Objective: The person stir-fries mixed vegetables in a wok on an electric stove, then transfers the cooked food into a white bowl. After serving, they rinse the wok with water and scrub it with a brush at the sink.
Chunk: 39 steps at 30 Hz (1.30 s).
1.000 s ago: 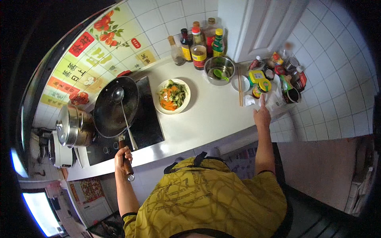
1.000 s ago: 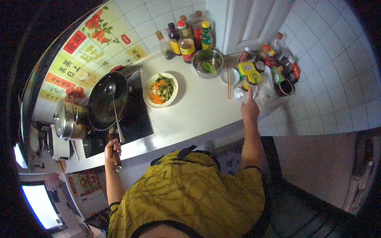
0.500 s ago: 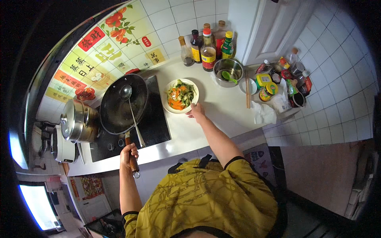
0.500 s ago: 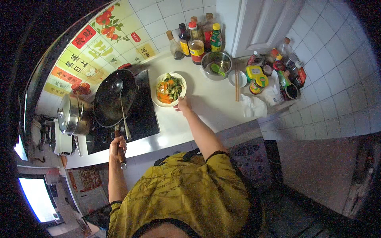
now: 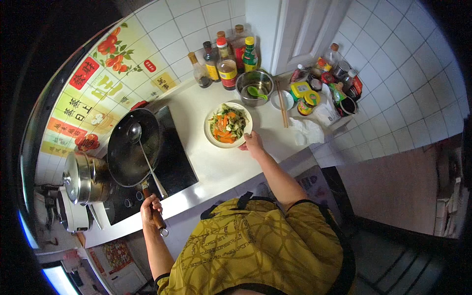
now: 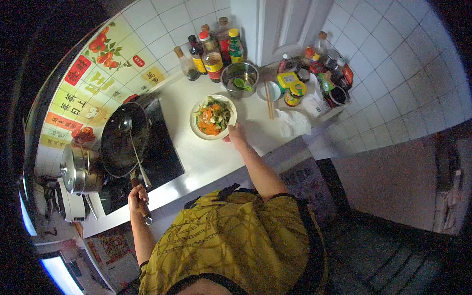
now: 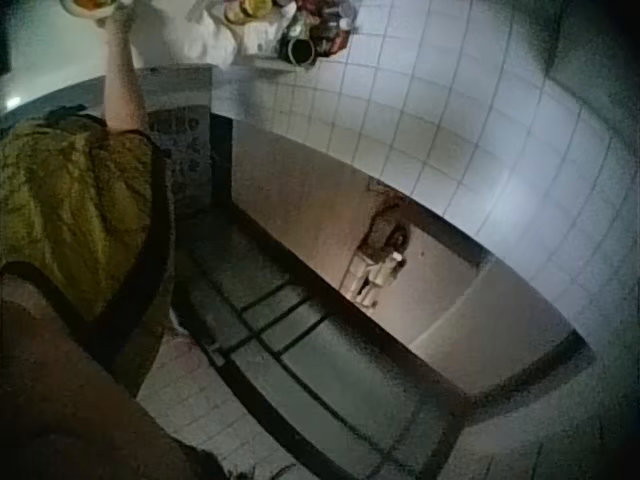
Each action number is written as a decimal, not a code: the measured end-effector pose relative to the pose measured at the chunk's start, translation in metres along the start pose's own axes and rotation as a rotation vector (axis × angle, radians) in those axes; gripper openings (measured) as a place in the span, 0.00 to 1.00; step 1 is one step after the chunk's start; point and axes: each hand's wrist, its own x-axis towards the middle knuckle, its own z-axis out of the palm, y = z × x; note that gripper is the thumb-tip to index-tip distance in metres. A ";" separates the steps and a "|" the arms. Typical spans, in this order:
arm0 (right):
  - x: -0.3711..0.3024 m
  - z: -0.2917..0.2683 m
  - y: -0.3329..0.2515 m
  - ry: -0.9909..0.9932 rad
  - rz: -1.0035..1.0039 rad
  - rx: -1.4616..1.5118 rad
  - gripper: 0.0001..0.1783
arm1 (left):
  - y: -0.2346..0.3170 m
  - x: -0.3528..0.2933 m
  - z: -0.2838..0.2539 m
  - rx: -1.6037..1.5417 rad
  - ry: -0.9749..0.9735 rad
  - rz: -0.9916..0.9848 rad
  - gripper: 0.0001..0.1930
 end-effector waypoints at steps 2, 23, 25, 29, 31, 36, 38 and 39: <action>0.000 -0.012 0.002 -0.008 0.004 0.008 0.12 | 0.001 0.003 -0.008 0.002 0.005 -0.024 0.07; 0.033 -0.166 0.004 0.686 -0.511 -0.863 0.16 | 0.004 -0.019 0.035 0.100 0.073 0.035 0.12; 0.048 -0.172 0.005 0.682 -0.649 -0.916 0.14 | 0.010 -0.014 0.026 0.169 -0.016 -0.042 0.14; 0.026 -0.165 -0.015 0.522 -0.490 -0.858 0.15 | 0.013 -0.016 0.011 0.210 0.052 -0.036 0.11; 0.016 -0.167 -0.015 0.605 -0.495 -0.829 0.16 | -0.005 -0.032 0.025 0.396 0.057 0.343 0.11; -0.034 -0.155 -0.027 0.714 -0.672 -0.800 0.16 | 0.013 -0.010 0.017 0.181 0.108 -0.011 0.13; -0.051 -0.149 -0.028 0.772 -0.763 -0.791 0.16 | 0.013 -0.001 0.016 0.160 0.085 -0.057 0.15; -0.062 -0.144 -0.028 0.770 -0.811 -0.768 0.16 | 0.013 -0.003 0.024 0.146 0.100 -0.053 0.16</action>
